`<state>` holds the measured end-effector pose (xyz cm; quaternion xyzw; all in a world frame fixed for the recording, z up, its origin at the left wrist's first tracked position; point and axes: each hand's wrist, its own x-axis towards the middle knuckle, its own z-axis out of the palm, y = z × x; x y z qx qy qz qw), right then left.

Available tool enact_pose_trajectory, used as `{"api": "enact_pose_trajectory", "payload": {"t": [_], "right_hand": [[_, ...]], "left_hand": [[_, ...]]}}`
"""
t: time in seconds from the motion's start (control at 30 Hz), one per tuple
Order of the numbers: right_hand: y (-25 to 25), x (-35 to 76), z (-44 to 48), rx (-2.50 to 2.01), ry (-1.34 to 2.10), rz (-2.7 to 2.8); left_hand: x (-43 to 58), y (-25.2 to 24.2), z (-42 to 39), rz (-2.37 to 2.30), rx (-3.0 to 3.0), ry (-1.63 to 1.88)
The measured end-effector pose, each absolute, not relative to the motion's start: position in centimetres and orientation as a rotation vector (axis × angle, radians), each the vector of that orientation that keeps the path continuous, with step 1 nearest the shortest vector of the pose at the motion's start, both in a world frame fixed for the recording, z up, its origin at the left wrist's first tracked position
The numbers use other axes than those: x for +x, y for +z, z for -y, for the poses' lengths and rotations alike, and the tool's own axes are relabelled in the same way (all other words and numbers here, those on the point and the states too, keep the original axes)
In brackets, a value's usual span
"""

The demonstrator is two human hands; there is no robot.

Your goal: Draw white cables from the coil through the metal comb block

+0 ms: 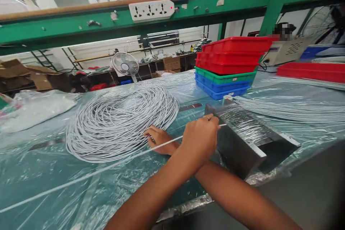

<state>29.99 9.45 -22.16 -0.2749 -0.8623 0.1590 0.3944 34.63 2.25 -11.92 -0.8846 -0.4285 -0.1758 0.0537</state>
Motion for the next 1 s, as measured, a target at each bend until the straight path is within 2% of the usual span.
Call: {"api": "enact_pose_trajectory", "payload": {"t": [1.0], "right_hand": [[-22.9, 29.5, -9.5, -0.596, 0.389, 2.191]], "left_hand": [[34.5, -12.9, -3.0, 1.269, -2.882, -0.676]]}}
